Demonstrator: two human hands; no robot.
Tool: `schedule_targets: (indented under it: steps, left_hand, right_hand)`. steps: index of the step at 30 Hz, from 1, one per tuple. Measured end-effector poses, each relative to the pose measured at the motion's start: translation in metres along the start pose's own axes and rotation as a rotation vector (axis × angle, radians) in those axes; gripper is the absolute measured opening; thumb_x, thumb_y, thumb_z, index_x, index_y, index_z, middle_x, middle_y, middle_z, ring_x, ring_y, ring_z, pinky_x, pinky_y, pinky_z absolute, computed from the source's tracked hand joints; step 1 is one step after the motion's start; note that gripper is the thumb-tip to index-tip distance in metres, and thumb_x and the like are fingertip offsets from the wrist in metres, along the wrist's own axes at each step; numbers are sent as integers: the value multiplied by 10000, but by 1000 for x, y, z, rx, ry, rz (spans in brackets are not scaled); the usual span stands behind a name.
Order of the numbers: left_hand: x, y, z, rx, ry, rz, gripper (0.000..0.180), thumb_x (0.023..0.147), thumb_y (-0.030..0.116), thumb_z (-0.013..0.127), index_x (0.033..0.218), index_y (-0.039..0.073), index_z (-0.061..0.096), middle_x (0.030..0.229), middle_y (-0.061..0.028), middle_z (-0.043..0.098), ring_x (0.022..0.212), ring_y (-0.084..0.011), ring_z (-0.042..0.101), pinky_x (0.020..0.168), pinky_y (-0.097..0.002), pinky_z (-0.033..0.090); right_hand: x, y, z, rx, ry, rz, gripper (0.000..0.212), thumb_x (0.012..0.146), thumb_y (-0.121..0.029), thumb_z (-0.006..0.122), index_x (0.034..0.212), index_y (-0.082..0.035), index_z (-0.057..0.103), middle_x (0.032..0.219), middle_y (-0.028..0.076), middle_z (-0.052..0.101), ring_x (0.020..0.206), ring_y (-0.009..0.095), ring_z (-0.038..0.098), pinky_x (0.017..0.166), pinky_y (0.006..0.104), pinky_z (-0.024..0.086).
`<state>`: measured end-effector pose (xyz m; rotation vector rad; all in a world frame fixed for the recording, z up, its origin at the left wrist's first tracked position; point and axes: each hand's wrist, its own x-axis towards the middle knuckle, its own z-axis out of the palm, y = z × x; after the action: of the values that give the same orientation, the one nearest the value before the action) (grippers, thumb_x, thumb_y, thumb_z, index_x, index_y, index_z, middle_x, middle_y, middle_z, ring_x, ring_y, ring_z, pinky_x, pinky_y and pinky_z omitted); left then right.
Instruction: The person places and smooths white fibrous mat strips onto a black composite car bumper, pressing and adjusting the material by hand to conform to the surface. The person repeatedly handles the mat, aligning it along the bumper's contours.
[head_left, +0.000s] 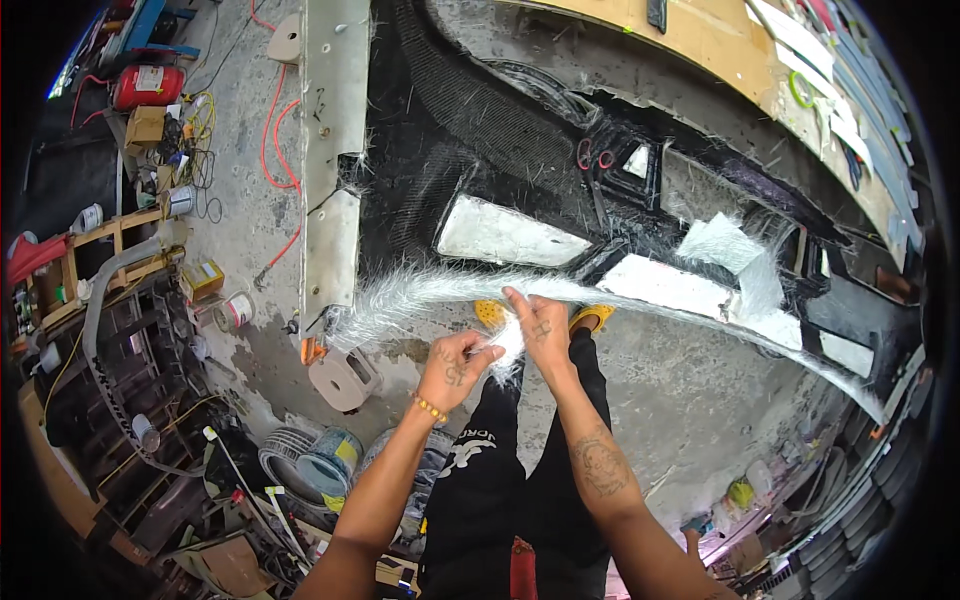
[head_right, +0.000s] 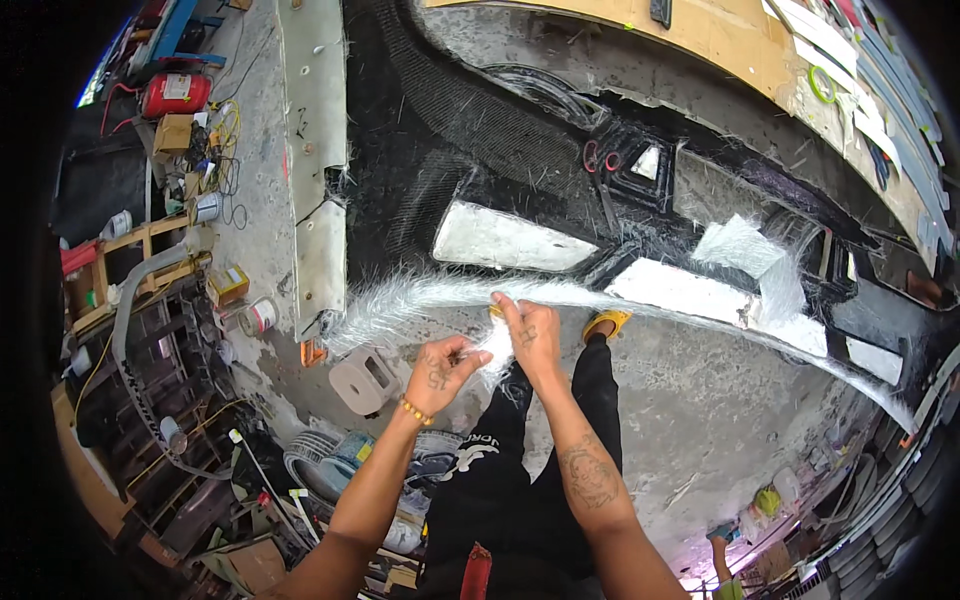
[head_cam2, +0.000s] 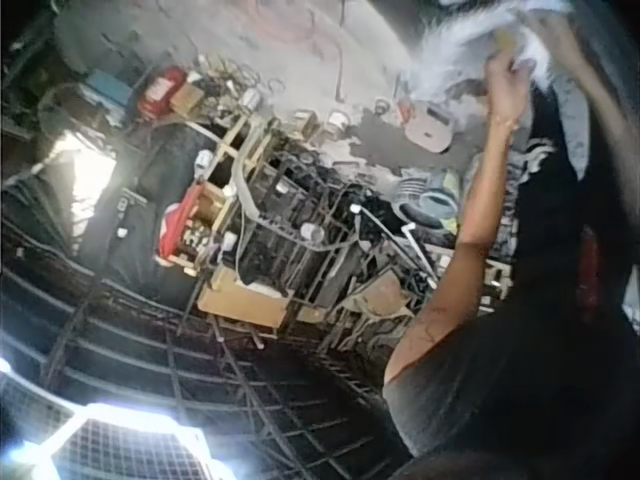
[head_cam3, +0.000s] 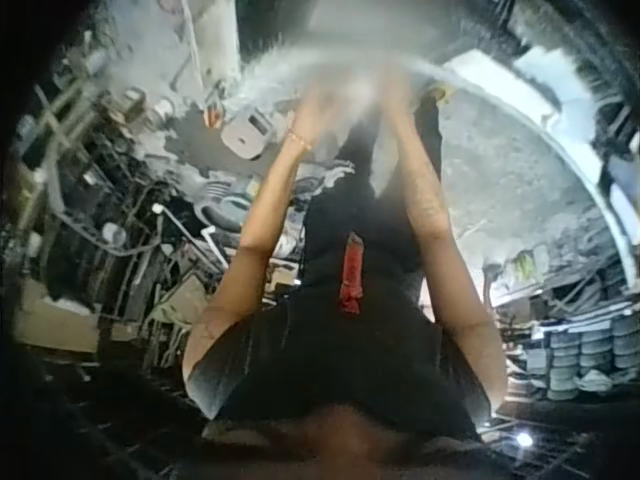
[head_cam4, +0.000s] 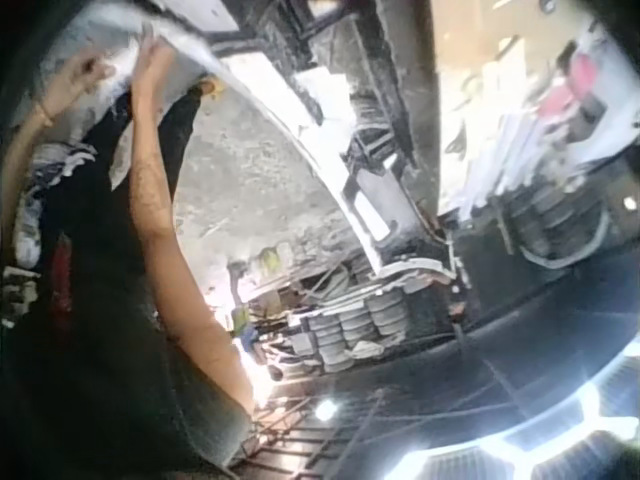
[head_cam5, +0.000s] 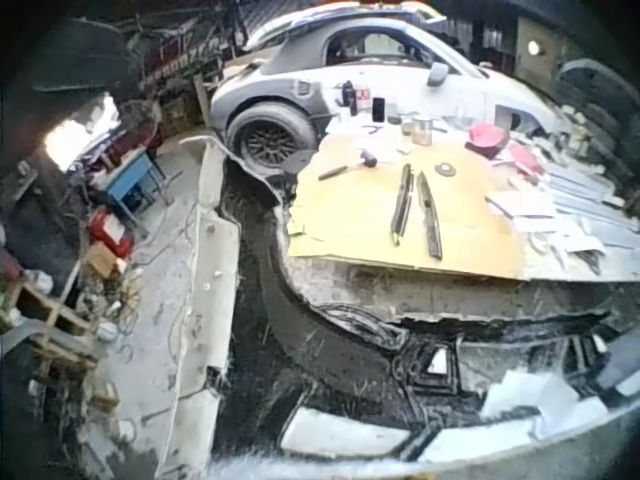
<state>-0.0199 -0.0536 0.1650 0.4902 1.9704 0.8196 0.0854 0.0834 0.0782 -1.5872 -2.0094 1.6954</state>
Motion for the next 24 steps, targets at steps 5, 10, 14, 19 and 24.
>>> schedule_targets:
  steps: [5,10,14,19,24]
  left_hand:
    - [-16,8,-18,-167,-1,118,207,863,151,763,807,-18,657,753,-33,583,652,-130,509,608,-265,418]
    - [29,7,33,-195,-29,372,237,835,163,796,892,-10,645,871,-49,645,752,-142,581,693,-300,476]
    - [39,2,27,-105,-203,-31,277,811,188,820,913,13,631,809,-45,668,718,-133,600,675,-288,483]
    - [31,9,29,-277,-26,26,230,821,188,807,832,10,663,764,-62,684,687,-111,597,635,-279,472]
    - [14,-1,8,-113,-31,2,151,815,134,805,879,24,725,756,-15,692,679,-72,592,603,-241,451]
  right_hand:
    - [28,30,-50,-7,239,9,560,946,-355,671,584,51,540,467,103,350,479,159,298,471,396,299]
    - [1,1,-30,80,-17,-12,600,951,-403,659,567,35,513,485,85,400,512,122,350,497,368,336]
    - [3,-7,-48,369,-283,207,451,934,-378,691,699,2,630,635,-22,550,630,71,440,582,300,384]
    - [10,0,-59,375,-520,121,217,855,-211,779,953,-17,761,857,9,726,797,76,609,736,255,476]
    - [17,30,-65,681,-58,287,185,869,-158,763,965,-1,743,850,25,721,772,82,622,727,248,476]
